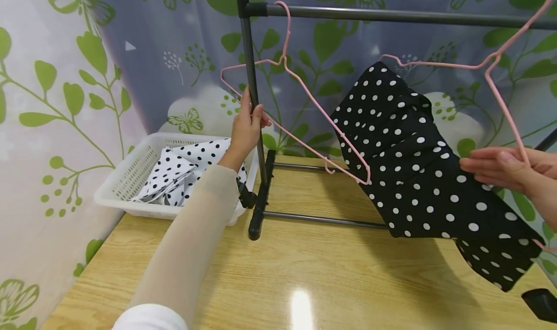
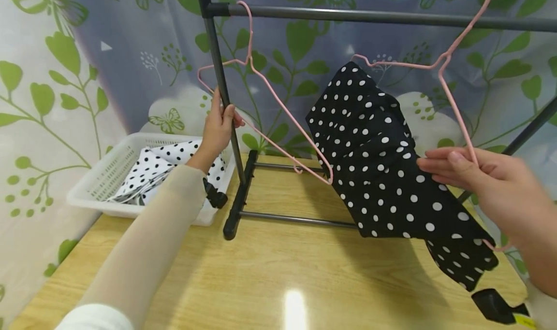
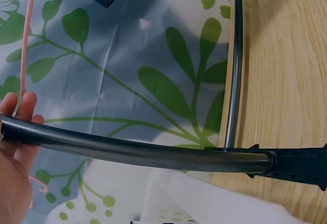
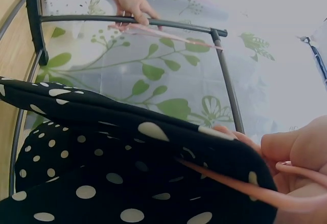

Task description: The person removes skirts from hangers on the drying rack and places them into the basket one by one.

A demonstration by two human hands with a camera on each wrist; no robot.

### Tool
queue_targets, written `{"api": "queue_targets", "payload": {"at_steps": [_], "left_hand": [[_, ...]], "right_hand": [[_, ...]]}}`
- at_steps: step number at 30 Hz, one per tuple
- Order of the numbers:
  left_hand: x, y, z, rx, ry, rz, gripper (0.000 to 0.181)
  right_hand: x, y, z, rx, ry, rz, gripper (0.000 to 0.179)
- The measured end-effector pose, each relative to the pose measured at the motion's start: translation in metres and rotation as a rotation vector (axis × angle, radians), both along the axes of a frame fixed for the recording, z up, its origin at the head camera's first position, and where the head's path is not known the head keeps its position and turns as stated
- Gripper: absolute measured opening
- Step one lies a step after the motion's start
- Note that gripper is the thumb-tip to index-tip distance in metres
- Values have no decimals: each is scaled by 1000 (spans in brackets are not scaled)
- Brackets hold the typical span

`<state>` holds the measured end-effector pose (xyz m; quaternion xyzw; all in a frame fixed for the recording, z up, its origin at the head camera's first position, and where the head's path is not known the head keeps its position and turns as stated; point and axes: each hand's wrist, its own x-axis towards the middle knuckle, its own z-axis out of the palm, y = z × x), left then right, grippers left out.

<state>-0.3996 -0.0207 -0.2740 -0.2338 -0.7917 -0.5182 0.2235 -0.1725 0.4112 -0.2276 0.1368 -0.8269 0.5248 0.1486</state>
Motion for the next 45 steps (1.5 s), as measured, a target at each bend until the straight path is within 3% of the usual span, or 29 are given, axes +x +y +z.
{"api": "queue_targets", "payload": {"at_steps": [3, 8, 19, 26, 30, 37, 41, 45], "left_hand": [[0, 0, 0, 4, -2, 1, 57], [1, 0, 0, 3, -10, 17, 58], [1, 3, -2, 28, -41, 52, 58], [5, 4, -2, 34, -72, 63, 58], [6, 5, -1, 47, -85, 75, 57], [11, 11, -7, 88, -91, 164, 59], [22, 16, -14, 209, -99, 189, 61], [44, 25, -17, 367, -95, 188, 63]], "right_hand": [[3, -4, 1, 97, -28, -44, 33], [8, -16, 4, 150, -65, -64, 29], [10, -34, 2, 110, -45, 13, 30], [11, -35, -9, -65, -20, 164, 32], [13, -39, -11, -76, -18, 151, 32], [15, -40, -10, -40, -32, 129, 33], [16, -39, -10, -73, -30, 146, 33], [16, -38, -10, -53, -24, 154, 33]]}}
